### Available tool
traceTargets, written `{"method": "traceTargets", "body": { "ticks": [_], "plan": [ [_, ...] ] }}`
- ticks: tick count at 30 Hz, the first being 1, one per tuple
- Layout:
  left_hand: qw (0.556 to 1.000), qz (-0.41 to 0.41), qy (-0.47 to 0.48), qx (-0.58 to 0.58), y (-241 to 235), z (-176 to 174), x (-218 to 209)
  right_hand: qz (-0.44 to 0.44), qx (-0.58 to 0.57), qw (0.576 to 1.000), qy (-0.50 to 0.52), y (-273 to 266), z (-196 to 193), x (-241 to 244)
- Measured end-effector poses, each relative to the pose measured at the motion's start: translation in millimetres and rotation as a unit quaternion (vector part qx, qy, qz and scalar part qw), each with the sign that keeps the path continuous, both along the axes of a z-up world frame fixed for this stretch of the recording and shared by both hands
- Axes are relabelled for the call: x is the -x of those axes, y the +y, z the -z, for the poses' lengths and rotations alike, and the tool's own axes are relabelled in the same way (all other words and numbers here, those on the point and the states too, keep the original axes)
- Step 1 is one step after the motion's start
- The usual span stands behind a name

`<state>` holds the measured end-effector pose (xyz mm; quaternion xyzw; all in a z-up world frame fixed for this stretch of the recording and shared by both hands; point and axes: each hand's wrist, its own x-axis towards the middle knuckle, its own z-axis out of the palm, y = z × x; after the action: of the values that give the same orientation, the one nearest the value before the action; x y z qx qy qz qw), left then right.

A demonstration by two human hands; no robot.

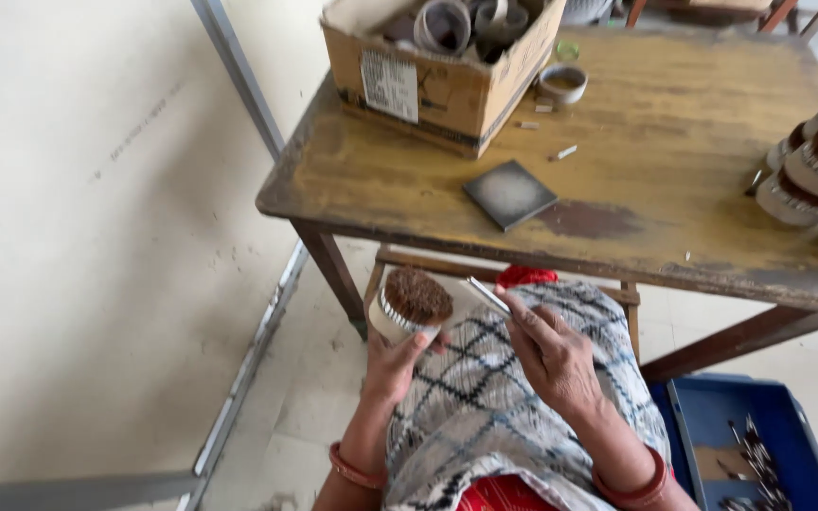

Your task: The person combs and straightens the bristles of industrial brushes at a workbench.

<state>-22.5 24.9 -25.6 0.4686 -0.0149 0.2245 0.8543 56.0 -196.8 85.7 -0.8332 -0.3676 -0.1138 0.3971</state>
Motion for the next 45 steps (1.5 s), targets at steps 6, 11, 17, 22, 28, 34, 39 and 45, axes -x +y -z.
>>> {"method": "traceTargets", "body": {
  "ticks": [6,11,17,22,28,34,39,45],
  "plan": [
    [0.997,-0.055,-0.046,0.017,-11,-25,1,-0.101,0.055,0.962,-0.247,7,-6,8],
    [0.996,-0.053,-0.061,0.027,-11,-28,2,-0.093,0.069,0.95,-0.29,15,-13,6],
    [0.992,-0.071,-0.09,-0.057,-14,-50,8,-0.091,0.047,0.958,-0.267,16,-6,8],
    [0.989,-0.067,-0.104,-0.083,-10,-35,10,-0.114,0.013,0.962,-0.249,19,-14,10],
    [0.977,0.021,-0.202,0.063,-21,-42,19,-0.119,-0.197,0.937,0.261,20,13,-18],
    [0.993,-0.046,-0.089,0.063,-7,-48,17,-0.063,-0.012,0.994,-0.087,25,-15,9],
    [0.991,-0.07,-0.104,0.052,-9,-37,16,-0.121,0.018,0.949,-0.289,23,-20,16],
    [0.995,-0.02,-0.088,0.03,-6,-52,23,-0.108,0.056,0.93,-0.347,23,-18,7]
  ]
}}
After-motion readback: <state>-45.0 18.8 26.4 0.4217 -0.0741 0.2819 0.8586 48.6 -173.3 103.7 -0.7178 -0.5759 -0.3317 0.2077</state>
